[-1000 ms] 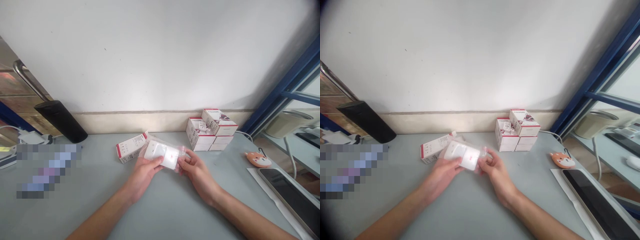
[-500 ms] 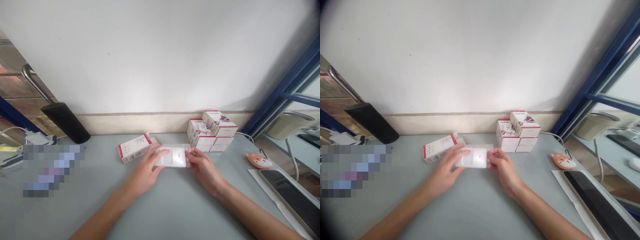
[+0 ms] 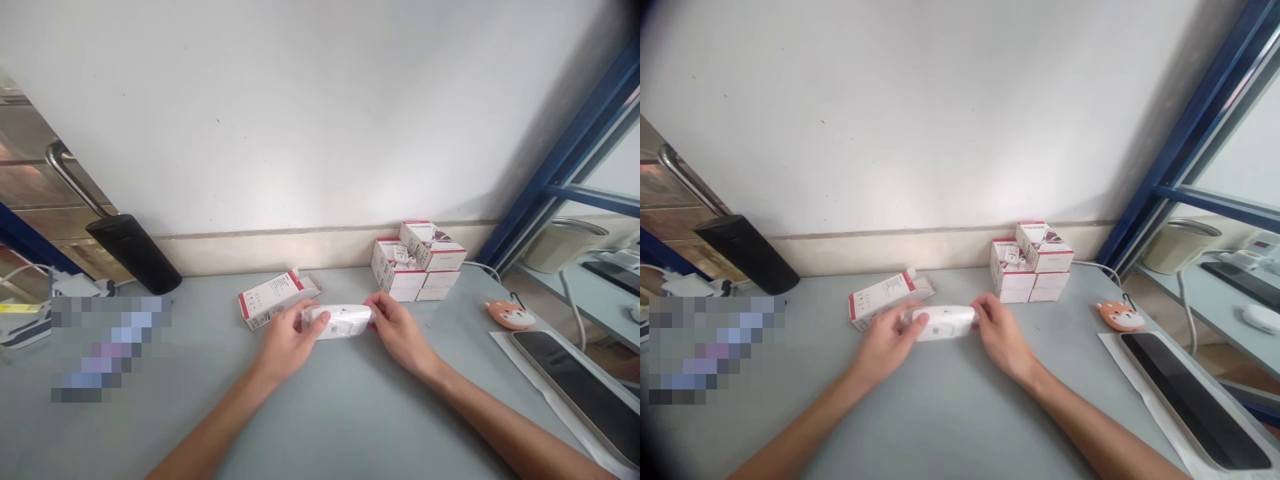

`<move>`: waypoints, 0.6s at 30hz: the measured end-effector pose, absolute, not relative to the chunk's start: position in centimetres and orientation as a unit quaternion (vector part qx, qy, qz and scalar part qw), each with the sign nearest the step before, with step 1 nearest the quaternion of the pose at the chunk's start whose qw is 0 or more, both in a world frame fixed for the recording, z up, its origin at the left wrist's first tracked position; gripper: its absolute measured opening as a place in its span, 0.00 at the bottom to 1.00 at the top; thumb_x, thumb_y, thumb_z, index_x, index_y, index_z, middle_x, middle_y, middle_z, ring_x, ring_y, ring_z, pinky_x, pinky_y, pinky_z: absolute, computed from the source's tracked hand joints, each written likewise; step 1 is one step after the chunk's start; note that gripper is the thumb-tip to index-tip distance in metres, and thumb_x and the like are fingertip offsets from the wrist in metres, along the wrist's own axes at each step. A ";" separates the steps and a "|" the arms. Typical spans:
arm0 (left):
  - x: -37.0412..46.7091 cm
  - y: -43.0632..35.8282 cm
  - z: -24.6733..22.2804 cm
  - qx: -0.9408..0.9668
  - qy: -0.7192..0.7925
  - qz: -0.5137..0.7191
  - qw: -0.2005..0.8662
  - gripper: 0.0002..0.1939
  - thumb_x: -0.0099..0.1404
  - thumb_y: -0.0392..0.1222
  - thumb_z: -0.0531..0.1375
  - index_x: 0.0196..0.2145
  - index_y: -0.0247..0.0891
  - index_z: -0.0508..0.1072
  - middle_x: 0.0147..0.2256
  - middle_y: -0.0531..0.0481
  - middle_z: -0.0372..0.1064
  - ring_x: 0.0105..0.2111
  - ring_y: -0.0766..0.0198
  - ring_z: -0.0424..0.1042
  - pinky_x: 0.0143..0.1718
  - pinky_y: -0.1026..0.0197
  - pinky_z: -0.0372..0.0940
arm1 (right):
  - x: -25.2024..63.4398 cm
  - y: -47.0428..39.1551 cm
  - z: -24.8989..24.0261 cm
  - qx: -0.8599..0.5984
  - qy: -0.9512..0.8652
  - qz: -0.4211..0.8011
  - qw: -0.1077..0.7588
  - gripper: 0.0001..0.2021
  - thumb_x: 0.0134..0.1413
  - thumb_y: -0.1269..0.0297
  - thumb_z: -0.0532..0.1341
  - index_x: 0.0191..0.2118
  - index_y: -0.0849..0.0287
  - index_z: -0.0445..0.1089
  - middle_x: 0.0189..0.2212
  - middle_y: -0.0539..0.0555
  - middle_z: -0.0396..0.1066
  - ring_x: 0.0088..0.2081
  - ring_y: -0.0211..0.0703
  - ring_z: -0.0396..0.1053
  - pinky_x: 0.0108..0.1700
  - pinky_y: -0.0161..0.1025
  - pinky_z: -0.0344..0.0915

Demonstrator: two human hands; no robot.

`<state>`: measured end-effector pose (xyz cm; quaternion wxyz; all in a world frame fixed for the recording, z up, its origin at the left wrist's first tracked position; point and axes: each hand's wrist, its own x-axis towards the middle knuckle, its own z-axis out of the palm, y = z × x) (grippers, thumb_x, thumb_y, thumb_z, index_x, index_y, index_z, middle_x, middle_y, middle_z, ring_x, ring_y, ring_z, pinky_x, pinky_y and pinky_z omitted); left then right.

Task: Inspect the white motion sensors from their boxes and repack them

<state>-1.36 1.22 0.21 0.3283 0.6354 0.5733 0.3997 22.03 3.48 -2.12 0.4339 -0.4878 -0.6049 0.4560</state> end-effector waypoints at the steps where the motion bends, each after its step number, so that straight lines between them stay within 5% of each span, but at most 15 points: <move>1: -1.2 1.2 0.3 0.624 0.572 0.404 0.347 0.22 0.68 0.63 0.62 0.40 0.40 0.80 0.24 0.53 0.69 0.24 0.61 0.64 0.28 0.60 0.56 | 22.0 3.4 -2.0 -0.486 -0.603 0.462 0.432 0.21 0.67 0.40 0.58 0.36 0.54 0.66 0.28 0.48 0.65 0.31 0.42 0.61 0.35 0.40 0.57; 4: -0.7 1.2 0.7 0.580 0.573 0.391 0.428 0.25 0.70 0.66 0.58 0.37 0.40 0.77 0.24 0.53 0.70 0.23 0.62 0.66 0.26 0.61 0.55 | 21.9 3.3 -1.6 -0.496 -0.594 0.463 0.432 0.21 0.66 0.40 0.59 0.35 0.55 0.66 0.26 0.47 0.64 0.30 0.42 0.60 0.35 0.40 0.57; 11: -0.7 0.8 2.2 0.495 0.539 0.314 0.605 0.32 0.72 0.70 0.52 0.27 0.39 0.70 0.19 0.51 0.71 0.15 0.70 0.54 0.26 0.61 0.53 | 22.0 3.1 -1.5 -0.482 -0.602 0.445 0.456 0.23 0.67 0.37 0.58 0.37 0.55 0.68 0.30 0.50 0.69 0.32 0.42 0.63 0.36 0.40 0.58; 15: -1.4 0.9 2.3 0.341 0.452 0.345 0.749 0.27 0.72 0.66 0.56 0.32 0.39 0.73 0.19 0.53 0.68 0.13 0.72 0.52 0.24 0.62 0.51 | 22.1 2.9 -1.5 -0.475 -0.603 0.433 0.473 0.19 0.70 0.43 0.58 0.40 0.55 0.67 0.30 0.50 0.68 0.34 0.43 0.65 0.37 0.40 0.60; 18: -1.8 0.9 2.9 0.323 0.333 0.410 0.786 0.18 0.69 0.57 0.62 0.50 0.45 0.76 0.28 0.51 0.76 0.19 0.67 0.66 0.27 0.61 0.57 | 22.2 2.9 -1.6 -0.478 -0.598 0.425 0.482 0.13 0.70 0.50 0.58 0.41 0.54 0.67 0.30 0.49 0.68 0.34 0.43 0.65 0.36 0.39 0.59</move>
